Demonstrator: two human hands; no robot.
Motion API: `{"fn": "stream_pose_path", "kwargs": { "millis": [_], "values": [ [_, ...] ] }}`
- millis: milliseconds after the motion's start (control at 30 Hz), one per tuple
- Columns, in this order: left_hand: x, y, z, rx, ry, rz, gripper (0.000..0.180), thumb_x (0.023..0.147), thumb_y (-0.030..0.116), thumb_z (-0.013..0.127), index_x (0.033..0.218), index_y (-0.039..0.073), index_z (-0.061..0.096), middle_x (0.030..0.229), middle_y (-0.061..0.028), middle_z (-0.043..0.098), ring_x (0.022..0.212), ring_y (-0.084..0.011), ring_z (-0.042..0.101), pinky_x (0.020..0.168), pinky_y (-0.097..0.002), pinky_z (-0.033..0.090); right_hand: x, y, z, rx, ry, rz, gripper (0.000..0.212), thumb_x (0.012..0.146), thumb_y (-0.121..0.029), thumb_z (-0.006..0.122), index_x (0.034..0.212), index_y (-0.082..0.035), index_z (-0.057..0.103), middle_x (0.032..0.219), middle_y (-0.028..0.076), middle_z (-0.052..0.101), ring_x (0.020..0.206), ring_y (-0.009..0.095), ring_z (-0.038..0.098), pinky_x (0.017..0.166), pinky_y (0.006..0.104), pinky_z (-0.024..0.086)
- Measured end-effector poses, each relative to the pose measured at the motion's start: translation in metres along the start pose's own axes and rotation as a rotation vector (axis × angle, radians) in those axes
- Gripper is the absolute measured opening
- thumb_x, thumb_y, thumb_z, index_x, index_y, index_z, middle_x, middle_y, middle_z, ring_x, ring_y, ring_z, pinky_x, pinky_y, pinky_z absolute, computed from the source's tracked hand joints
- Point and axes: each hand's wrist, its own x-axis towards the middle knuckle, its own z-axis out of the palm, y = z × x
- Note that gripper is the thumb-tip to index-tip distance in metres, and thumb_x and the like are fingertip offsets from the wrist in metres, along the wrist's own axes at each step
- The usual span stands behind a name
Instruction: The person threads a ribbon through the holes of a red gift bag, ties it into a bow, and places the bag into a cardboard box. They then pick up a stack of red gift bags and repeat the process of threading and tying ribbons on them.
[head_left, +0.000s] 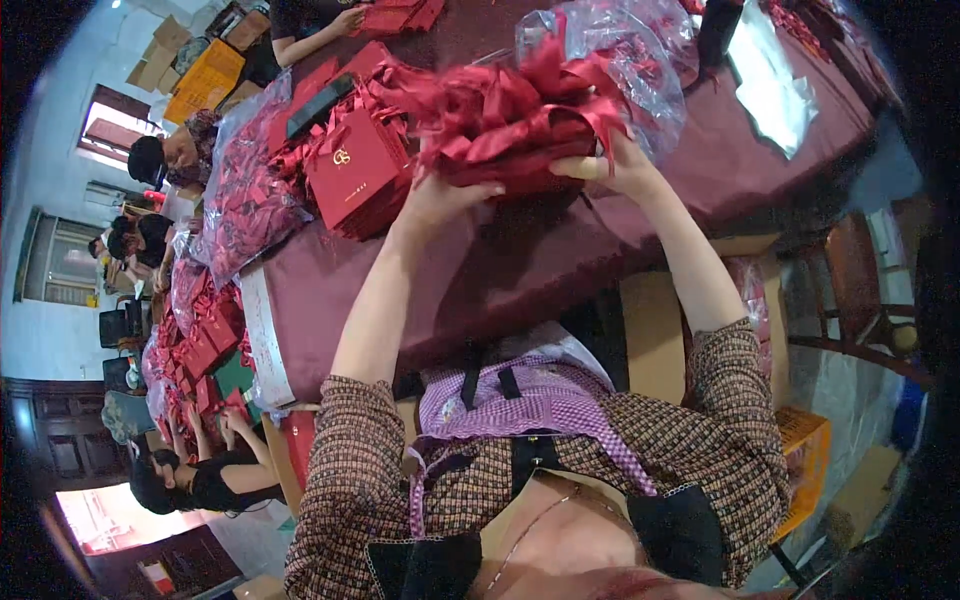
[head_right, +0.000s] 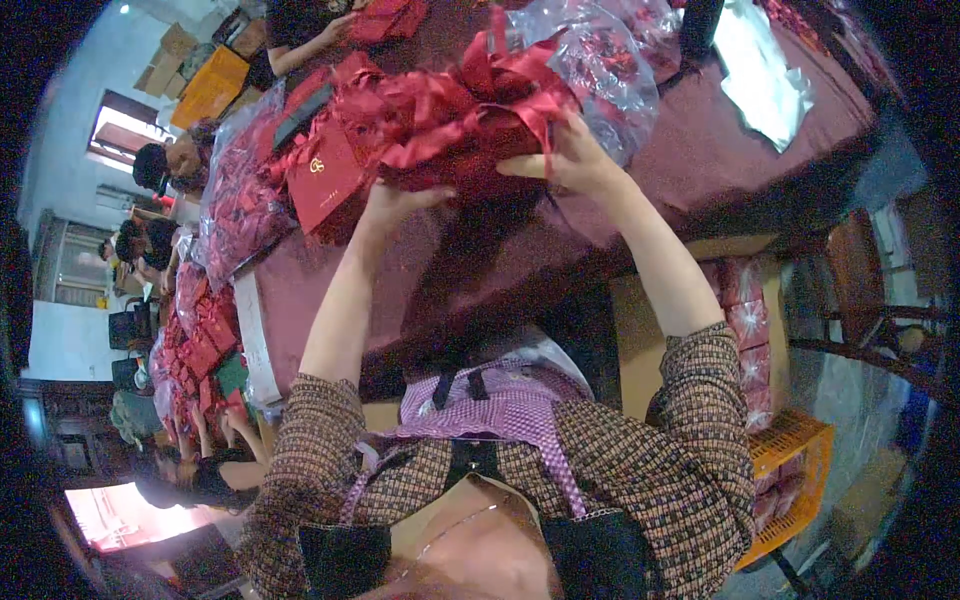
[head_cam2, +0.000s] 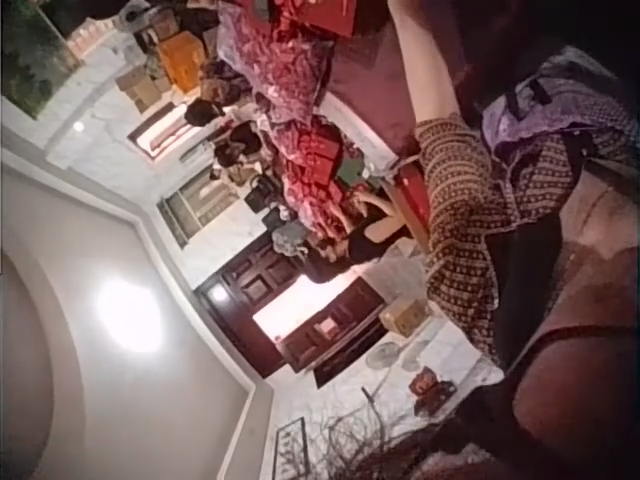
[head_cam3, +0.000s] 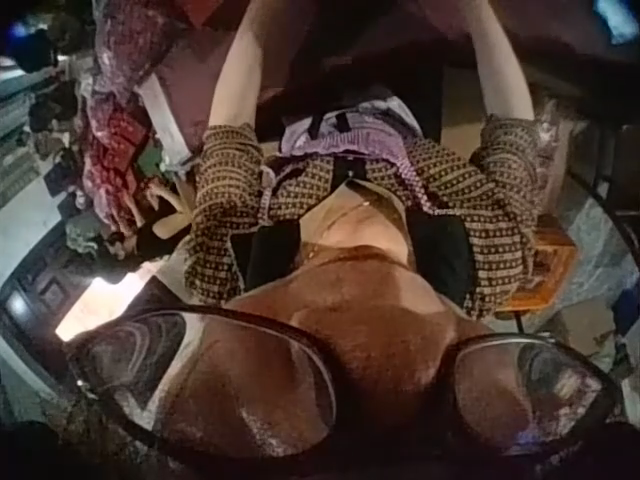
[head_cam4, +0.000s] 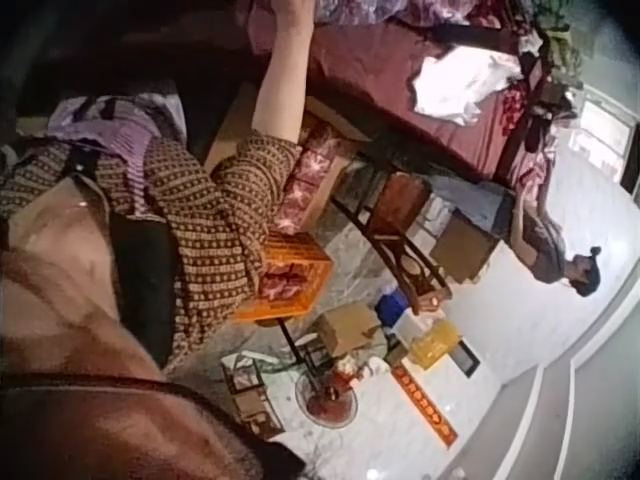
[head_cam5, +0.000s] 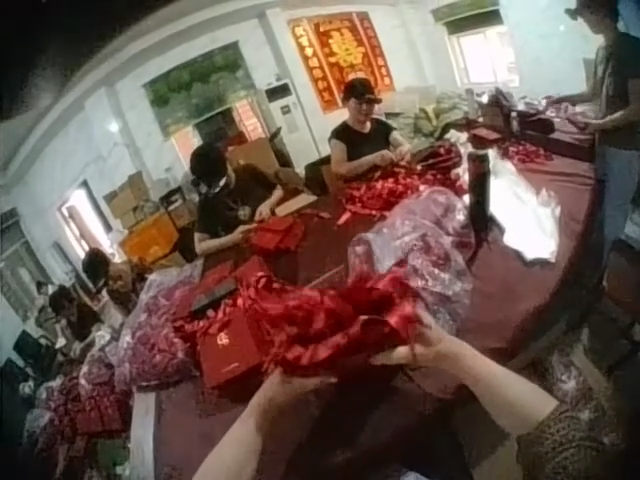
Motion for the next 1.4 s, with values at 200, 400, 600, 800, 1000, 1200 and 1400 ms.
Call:
{"fn": "stream_pose_path", "kwargs": {
  "millis": [200,400,600,800,1000,1200,1400],
  "values": [
    [0.007,-0.062,0.018,-0.139,0.041,0.16,0.084,0.056,0.032,0.092,0.125,0.002,0.055,0.126,-0.0122,0.056,0.121,-0.0236,0.05,0.102,-0.0384,0.04,-0.019,0.015,0.019,0.624,-0.016,0.58,0.073,0.068,-0.008,0.085,0.13,-0.008,0.046,0.124,0.003,0.056,0.114,0.017,0.053,0.1,0.0331,0.043],
    [0.014,-0.034,0.024,-0.165,0.063,0.145,0.082,0.061,0.03,0.089,0.128,0.002,0.051,0.129,-0.0122,0.054,0.122,-0.0247,0.05,0.103,-0.0391,0.04,-0.019,0.006,0.019,0.315,0.028,0.556,0.063,0.074,0.004,0.075,0.128,-0.008,0.045,0.124,0.003,0.055,0.114,0.014,0.052,0.1,0.0323,0.042],
    [-0.003,0.006,-0.002,-0.246,0.049,0.093,0.08,0.065,0.028,0.086,0.131,0.002,0.048,0.132,-0.0121,0.051,0.123,-0.0259,0.049,0.103,-0.0399,0.039,-0.005,-0.01,-0.013,0.394,0.218,0.372,0.061,0.077,-0.001,0.074,0.13,-0.008,0.045,0.124,0.005,0.056,0.116,0.016,0.052,0.101,0.0338,0.042],
    [-0.034,-0.016,0.003,-0.127,-0.114,-0.054,0.078,0.07,0.025,0.083,0.134,0.002,0.044,0.135,-0.0121,0.049,0.123,-0.027,0.049,0.104,-0.0407,0.039,-0.047,0.001,0.002,0.29,-0.004,0.342,0.059,0.08,-0.006,0.073,0.132,-0.008,0.044,0.125,0.006,0.056,0.117,0.018,0.052,0.101,0.0353,0.041],
    [-0.032,-0.029,0.005,1.056,-0.042,0.499,0.07,0.077,0.035,0.073,0.138,0.015,0.044,0.138,-0.0071,0.048,0.127,-0.0295,0.045,0.105,-0.0454,0.035,-0.055,0.005,0.007,0.412,-0.022,0.422,0.056,0.083,-0.006,0.07,0.133,-0.008,0.044,0.125,0.007,0.056,0.118,0.019,0.052,0.102,0.0353,0.04],
    [-0.018,-0.026,0.014,0.962,-0.116,0.303,0.056,0.081,0.031,0.069,0.13,0.014,0.05,0.131,-0.0088,0.053,0.125,-0.0267,0.046,0.104,-0.0429,0.038,-0.063,0.01,0.005,0.334,-0.15,0.466,0.057,0.082,-0.003,0.068,0.133,-0.01,0.044,0.131,0.007,0.052,0.126,0.02,0.045,0.107,0.0346,0.034],
    [-0.009,-0.026,0.027,0.118,-0.005,0.201,0.043,0.086,0.016,0.061,0.128,0.013,0.05,0.132,-0.0051,0.053,0.132,-0.028,0.039,0.105,-0.0419,0.041,-0.063,0.048,0.035,0.207,-0.018,0.538,0.054,0.078,-0.019,0.075,0.126,-0.007,0.052,0.124,0.008,0.057,0.12,0.021,0.048,0.104,0.0382,0.036]
  ]
}}
